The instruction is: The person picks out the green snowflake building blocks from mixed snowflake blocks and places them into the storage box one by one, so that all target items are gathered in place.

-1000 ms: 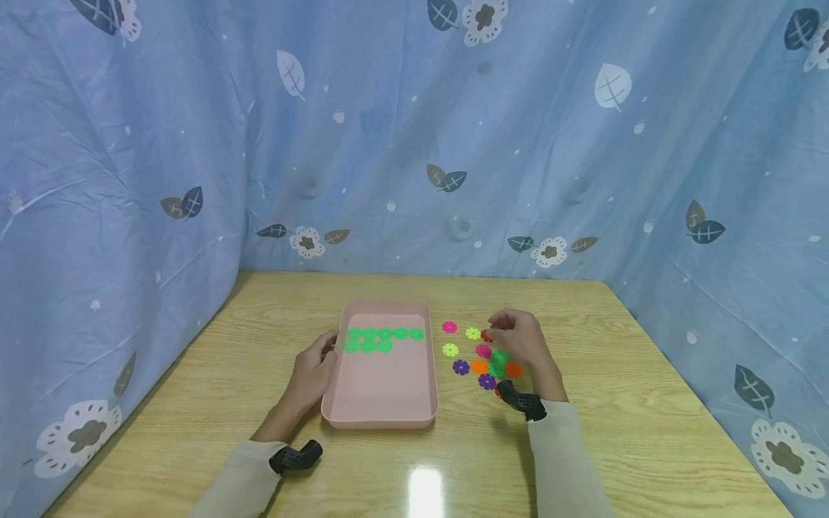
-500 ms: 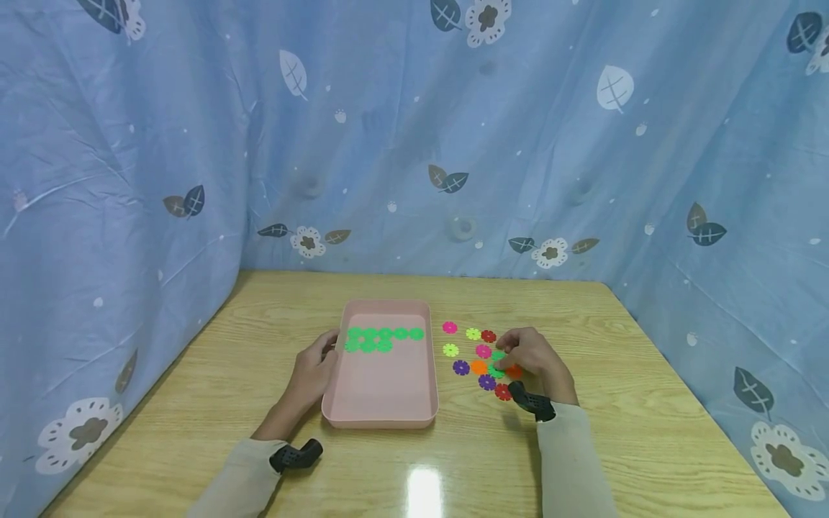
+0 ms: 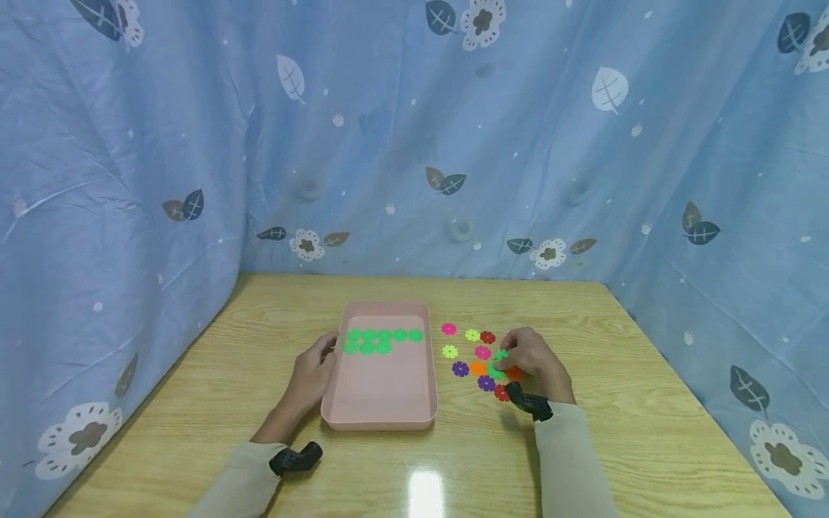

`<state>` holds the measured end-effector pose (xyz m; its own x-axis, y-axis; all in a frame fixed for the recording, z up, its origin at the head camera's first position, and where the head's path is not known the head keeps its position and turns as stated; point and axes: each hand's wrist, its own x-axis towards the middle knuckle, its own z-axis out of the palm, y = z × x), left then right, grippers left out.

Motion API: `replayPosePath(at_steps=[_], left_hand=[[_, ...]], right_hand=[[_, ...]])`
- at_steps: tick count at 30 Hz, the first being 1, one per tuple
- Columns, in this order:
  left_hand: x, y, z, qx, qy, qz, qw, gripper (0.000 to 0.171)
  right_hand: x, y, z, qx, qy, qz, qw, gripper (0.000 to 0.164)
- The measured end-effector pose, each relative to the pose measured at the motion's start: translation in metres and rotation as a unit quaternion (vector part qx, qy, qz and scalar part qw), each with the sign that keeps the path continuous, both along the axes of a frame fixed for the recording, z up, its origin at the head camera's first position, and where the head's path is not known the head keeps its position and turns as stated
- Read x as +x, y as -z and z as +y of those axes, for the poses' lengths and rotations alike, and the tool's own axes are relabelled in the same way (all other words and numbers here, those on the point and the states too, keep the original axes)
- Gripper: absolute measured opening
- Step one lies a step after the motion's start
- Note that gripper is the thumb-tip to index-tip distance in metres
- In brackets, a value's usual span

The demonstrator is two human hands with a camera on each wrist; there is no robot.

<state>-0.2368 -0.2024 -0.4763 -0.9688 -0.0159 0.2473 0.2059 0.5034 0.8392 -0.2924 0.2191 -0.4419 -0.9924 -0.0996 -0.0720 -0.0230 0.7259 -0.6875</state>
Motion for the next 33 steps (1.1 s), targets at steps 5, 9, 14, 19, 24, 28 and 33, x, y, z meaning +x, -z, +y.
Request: replayPosePath(at_steps=[5,9,14,19,24,28,33], left_hand=[[0.000,0.001,0.000,0.002,-0.001,0.003,1.0000,0.049],[0.000,0.001,0.001,0.005,0.005,0.007,1.0000,0.048],[0.000,0.001,0.001,0.001,0.001,0.010,0.9999,0.048],[0.000,0.000,0.000,0.002,0.001,0.008,1.0000,0.049],[0.000,0.000,0.000,0.007,0.005,0.006,0.9999,0.048],[0.000,0.000,0.001,0.008,0.008,0.004,0.9999,0.048],[0.000,0.000,0.001,0.008,0.006,-0.001,1.0000,0.049]], right_hand=[[-0.001,0.002,0.002,-0.013,-0.001,0.004,1.000,0.023],[-0.002,0.001,-0.002,-0.015,-0.001,0.017,1.000,0.019],[-0.002,-0.006,-0.010,-0.031,0.005,0.033,0.999,0.021],[-0.002,-0.017,-0.024,-0.064,0.006,0.067,0.996,0.017],[0.000,-0.031,-0.044,-0.097,0.009,0.145,0.985,0.011],[0.003,-0.041,-0.058,-0.125,0.018,0.180,0.975,0.012],[0.004,-0.049,-0.077,-0.144,0.005,0.187,0.972,0.012]])
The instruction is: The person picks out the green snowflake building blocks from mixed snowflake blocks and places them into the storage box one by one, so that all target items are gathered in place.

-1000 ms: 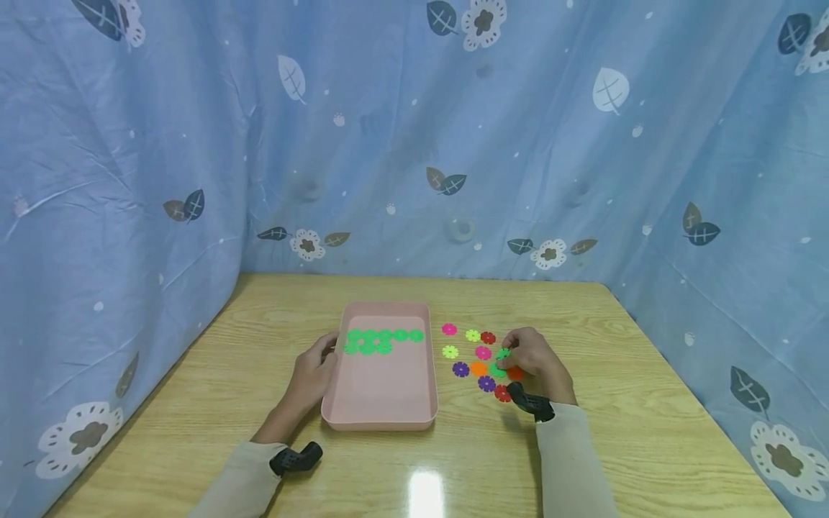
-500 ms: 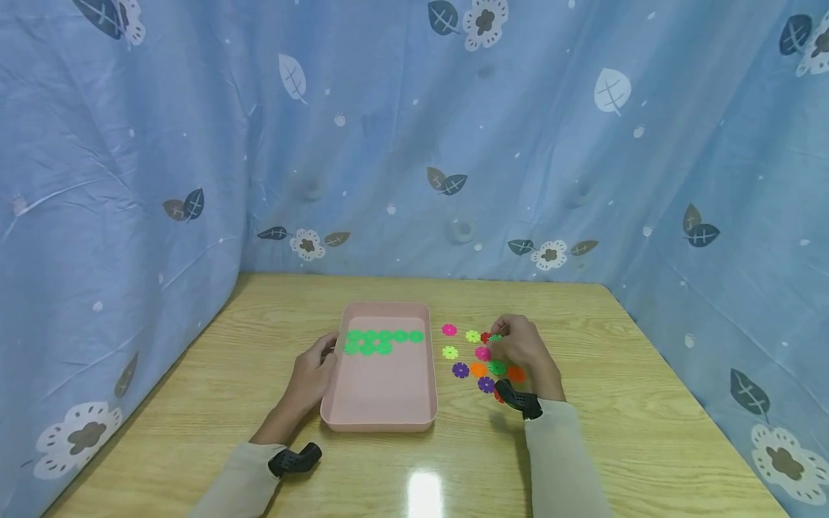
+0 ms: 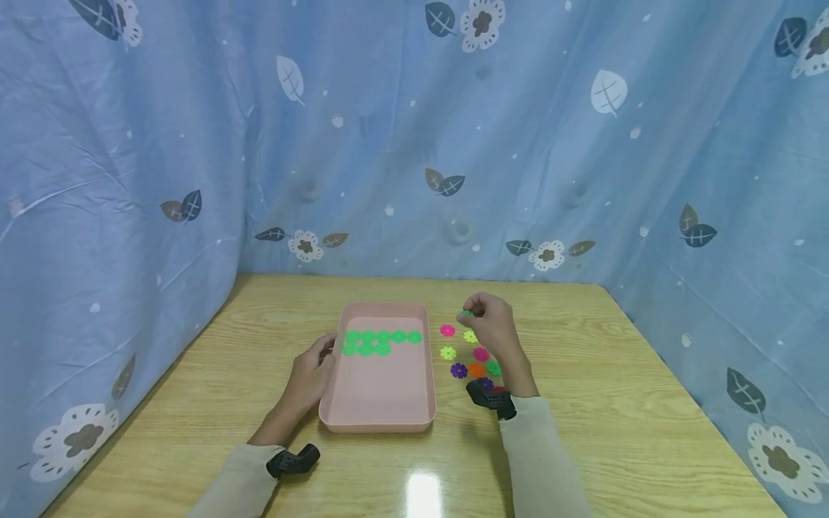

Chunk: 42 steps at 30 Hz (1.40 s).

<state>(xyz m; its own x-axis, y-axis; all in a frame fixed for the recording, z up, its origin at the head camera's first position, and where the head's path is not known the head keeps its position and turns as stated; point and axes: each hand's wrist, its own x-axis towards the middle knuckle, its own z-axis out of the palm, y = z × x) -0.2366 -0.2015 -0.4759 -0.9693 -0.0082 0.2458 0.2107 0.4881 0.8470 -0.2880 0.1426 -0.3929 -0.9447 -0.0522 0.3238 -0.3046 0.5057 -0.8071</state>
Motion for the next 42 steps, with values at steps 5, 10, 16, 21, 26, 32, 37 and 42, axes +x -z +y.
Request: replayPosePath(at_steps=[5,10,16,21,26,32,37,42], left_hand=[[-0.001,0.000,-0.001,0.002,0.001,-0.001,1.0000,0.049],[-0.003,0.002,0.001,0.006,0.001,0.004,1.0000,0.048],[-0.001,0.004,0.003,0.008,0.010,0.005,0.9999,0.049],[0.001,0.006,0.003,0.004,-0.002,0.006,1.0000,0.049],[0.000,0.007,0.002,-0.001,-0.002,0.011,0.9999,0.049],[0.000,0.004,0.001,0.002,-0.002,0.008,1.0000,0.048],[0.000,0.003,0.000,0.001,-0.005,0.005,1.0000,0.048],[0.000,0.002,0.000,-0.003,-0.009,0.001,1.0000,0.048]], right_hand=[[-0.002,0.003,-0.025,0.024,-0.045,0.014,0.999,0.007],[-0.003,0.010,-0.048,0.051,-0.097,0.020,0.994,0.008],[-0.012,0.020,-0.070,0.107,-0.141,-0.013,0.984,0.013],[-0.022,0.021,-0.087,0.170,-0.167,-0.028,0.971,0.018],[-0.028,0.022,-0.099,0.229,-0.178,-0.019,0.957,0.019],[-0.031,0.027,-0.109,0.282,-0.174,0.018,0.943,0.025],[-0.032,0.027,-0.113,0.304,-0.166,0.034,0.938,0.027],[-0.031,0.027,-0.112,0.299,-0.159,0.011,0.941,0.024]])
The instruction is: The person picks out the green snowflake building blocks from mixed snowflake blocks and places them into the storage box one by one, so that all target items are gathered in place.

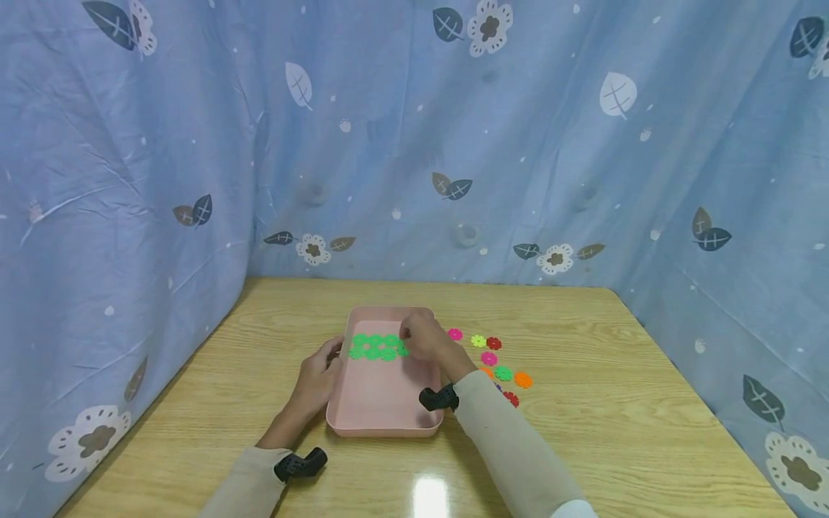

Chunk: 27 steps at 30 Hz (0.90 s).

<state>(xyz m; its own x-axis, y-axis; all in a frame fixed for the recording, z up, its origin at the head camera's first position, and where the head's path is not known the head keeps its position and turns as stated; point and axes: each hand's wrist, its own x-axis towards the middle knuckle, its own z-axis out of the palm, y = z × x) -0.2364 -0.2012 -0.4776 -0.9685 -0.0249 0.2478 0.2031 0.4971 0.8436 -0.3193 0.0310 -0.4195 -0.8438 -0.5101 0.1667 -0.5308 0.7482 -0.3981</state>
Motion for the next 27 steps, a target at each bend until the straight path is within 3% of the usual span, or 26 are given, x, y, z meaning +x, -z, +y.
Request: replayPosePath(at_steps=[7,16,23,27], left_hand=[[0.000,-0.001,0.000,0.000,-0.003,0.001,1.0000,0.047],[0.002,-0.001,0.000,0.000,0.001,-0.004,1.0000,0.048],[0.002,-0.002,0.001,0.000,0.002,-0.001,1.0000,0.048],[0.002,-0.002,0.000,-0.004,0.000,-0.001,1.0000,0.048]], right_hand=[[-0.001,0.001,0.001,0.021,0.019,-0.015,0.999,0.024],[0.002,0.001,-0.008,0.121,-0.017,0.089,0.988,0.054],[0.004,0.001,-0.011,0.126,0.005,0.038,0.991,0.035],[0.003,0.002,-0.012,0.116,0.013,0.013,0.993,0.032]])
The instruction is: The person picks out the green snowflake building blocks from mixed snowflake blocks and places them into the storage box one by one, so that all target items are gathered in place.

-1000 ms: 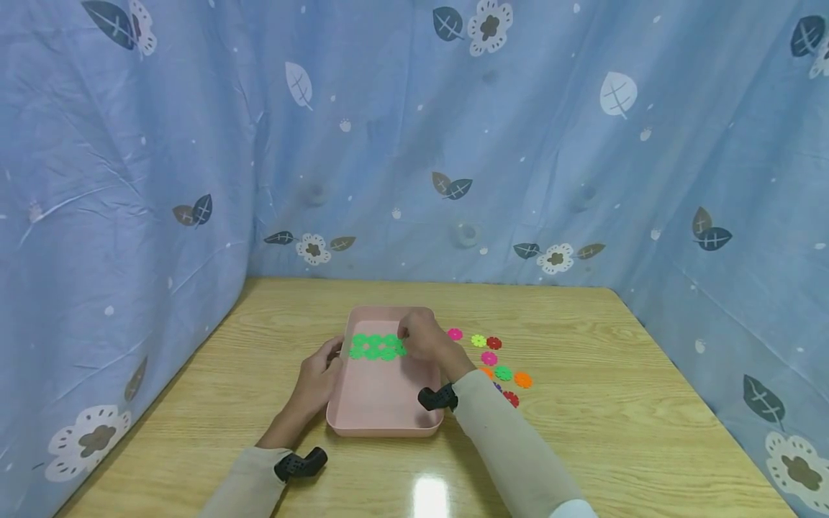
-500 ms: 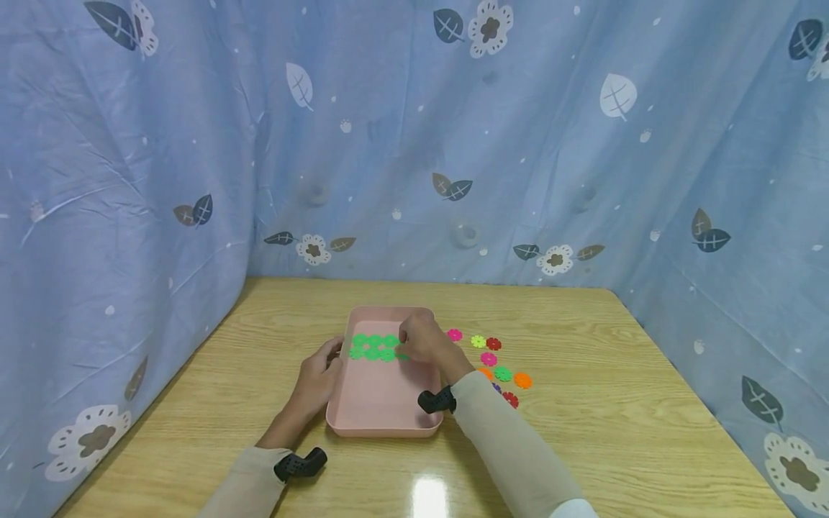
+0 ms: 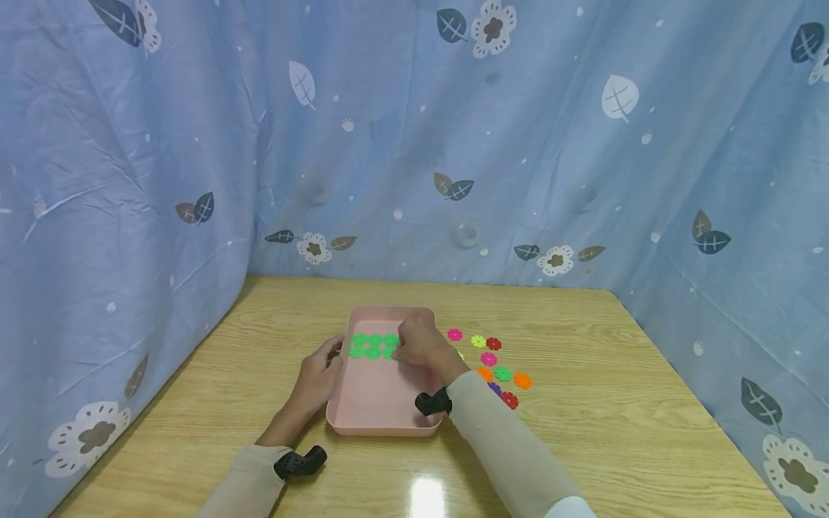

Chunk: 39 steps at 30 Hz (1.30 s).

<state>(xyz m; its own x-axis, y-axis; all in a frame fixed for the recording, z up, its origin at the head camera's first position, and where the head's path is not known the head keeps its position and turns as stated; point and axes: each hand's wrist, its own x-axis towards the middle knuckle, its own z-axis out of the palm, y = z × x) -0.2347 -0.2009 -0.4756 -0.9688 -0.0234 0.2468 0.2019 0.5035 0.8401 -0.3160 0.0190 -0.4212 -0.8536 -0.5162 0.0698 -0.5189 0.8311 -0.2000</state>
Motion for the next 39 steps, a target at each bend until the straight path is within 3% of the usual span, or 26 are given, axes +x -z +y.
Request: replayPosePath(at_steps=[5,11,15,20,27,33,39], left_hand=[[0.001,-0.001,0.001,0.001,-0.002,-0.003,1.0000,0.048],[0.001,-0.001,0.001,0.000,-0.003,-0.004,1.0000,0.048],[0.001,-0.002,0.001,0.000,-0.002,-0.002,1.0000,0.049],[0.001,-0.002,0.001,0.001,-0.002,0.001,1.0000,0.048],[0.002,0.002,0.000,0.004,-0.007,-0.003,1.0000,0.048],[0.003,0.003,-0.001,0.007,-0.009,-0.005,0.9999,0.048],[0.000,0.002,0.000,0.003,-0.003,0.002,1.0000,0.048]], right_hand=[[0.000,0.002,0.001,-0.020,0.000,-0.013,1.000,0.035],[-0.003,0.001,0.005,-0.004,-0.030,0.031,0.999,0.039],[-0.004,-0.002,0.010,-0.073,-0.030,-0.021,0.997,0.031],[-0.004,-0.007,0.018,-0.172,-0.024,-0.077,0.982,0.017],[0.003,-0.025,0.030,-0.230,-0.020,-0.117,0.966,0.014],[0.005,-0.036,0.047,-0.243,-0.022,-0.094,0.965,0.012],[0.010,-0.034,0.075,-0.257,-0.005,-0.081,0.963,0.013]])
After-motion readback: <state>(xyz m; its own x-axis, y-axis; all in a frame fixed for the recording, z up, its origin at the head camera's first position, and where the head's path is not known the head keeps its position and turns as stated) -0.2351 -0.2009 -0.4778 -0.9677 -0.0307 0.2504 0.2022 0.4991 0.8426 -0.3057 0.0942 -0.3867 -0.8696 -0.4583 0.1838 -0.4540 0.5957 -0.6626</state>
